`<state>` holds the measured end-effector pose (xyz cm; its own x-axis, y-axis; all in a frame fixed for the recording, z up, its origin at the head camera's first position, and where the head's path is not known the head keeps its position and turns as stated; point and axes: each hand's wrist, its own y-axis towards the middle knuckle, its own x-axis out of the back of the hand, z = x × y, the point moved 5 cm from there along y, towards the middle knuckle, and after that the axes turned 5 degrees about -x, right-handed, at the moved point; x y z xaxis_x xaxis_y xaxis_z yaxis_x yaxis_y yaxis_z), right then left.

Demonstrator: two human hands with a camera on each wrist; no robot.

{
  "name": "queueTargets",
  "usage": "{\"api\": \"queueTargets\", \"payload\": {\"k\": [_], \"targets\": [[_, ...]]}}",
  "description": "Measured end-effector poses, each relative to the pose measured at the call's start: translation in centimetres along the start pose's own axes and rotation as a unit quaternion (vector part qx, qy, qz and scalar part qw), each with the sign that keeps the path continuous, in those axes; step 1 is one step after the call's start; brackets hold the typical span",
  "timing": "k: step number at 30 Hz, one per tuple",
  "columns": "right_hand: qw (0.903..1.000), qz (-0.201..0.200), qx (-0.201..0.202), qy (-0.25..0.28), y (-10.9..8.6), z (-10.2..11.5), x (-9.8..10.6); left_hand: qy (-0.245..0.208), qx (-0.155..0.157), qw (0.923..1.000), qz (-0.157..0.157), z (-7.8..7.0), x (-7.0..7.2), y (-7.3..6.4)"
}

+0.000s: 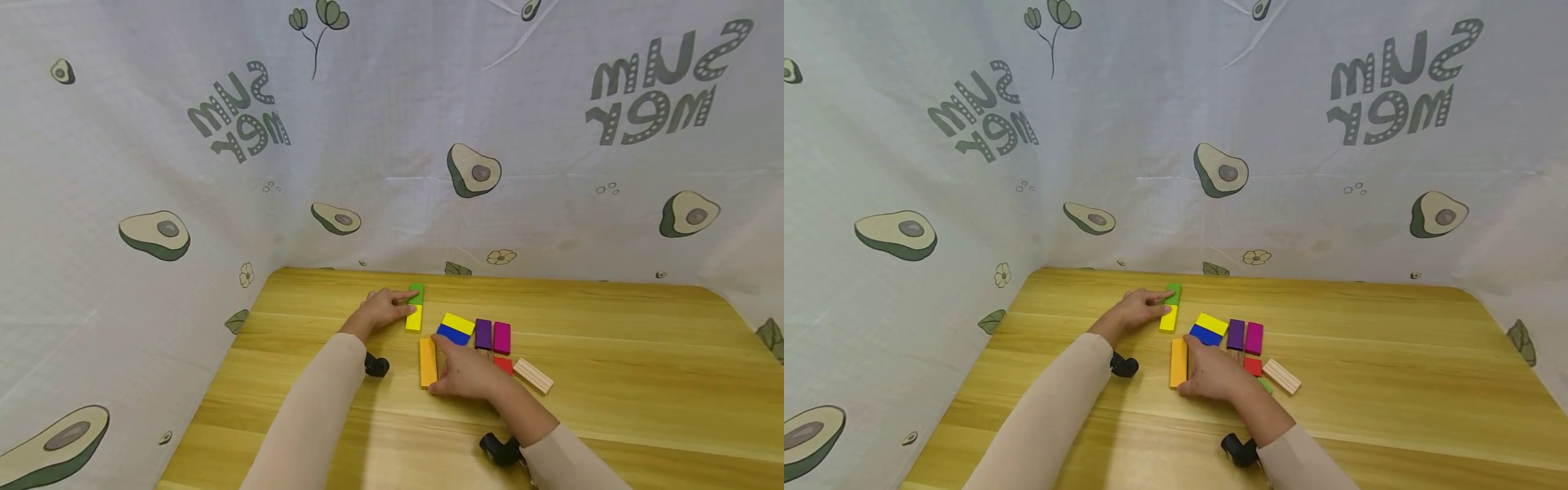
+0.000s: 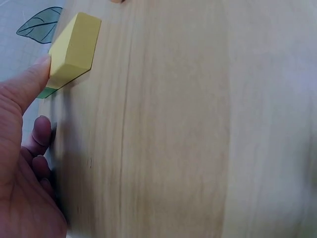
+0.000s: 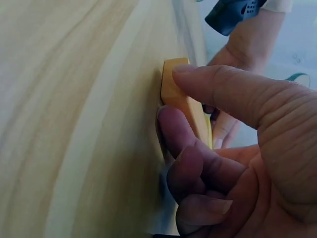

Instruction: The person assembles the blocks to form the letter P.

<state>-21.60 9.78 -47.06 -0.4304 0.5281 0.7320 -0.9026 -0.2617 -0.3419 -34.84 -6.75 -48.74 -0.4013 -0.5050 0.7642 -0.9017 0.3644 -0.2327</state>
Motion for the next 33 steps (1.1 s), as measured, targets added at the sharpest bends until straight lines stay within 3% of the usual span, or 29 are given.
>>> {"api": "queueTargets", "payload": {"k": [5, 15, 24, 33], "targets": [[0.9997, -0.007, 0.004, -0.022, 0.5, 0.1, -0.2, 0.001, -0.003, 1.0000, 0.001, 0.0, 0.0, 0.2], [0.9956, -0.034, 0.086, -0.018, 1.2, 0.8, -0.9, 0.004, 0.003, 1.0000, 0.001, 0.2, -0.1, 0.2], [0.9940, -0.051, 0.087, -0.042, 2.3, 1.3, -1.2, 0.003, 0.002, 1.0000, -0.005, 0.1, -0.1, 0.1], [0.9880, -0.055, 0.116, -0.085, 2.4, 1.4, -1.5, 0.011, -0.001, 0.9999, -0.006, 0.2, -0.2, 0.1]]}}
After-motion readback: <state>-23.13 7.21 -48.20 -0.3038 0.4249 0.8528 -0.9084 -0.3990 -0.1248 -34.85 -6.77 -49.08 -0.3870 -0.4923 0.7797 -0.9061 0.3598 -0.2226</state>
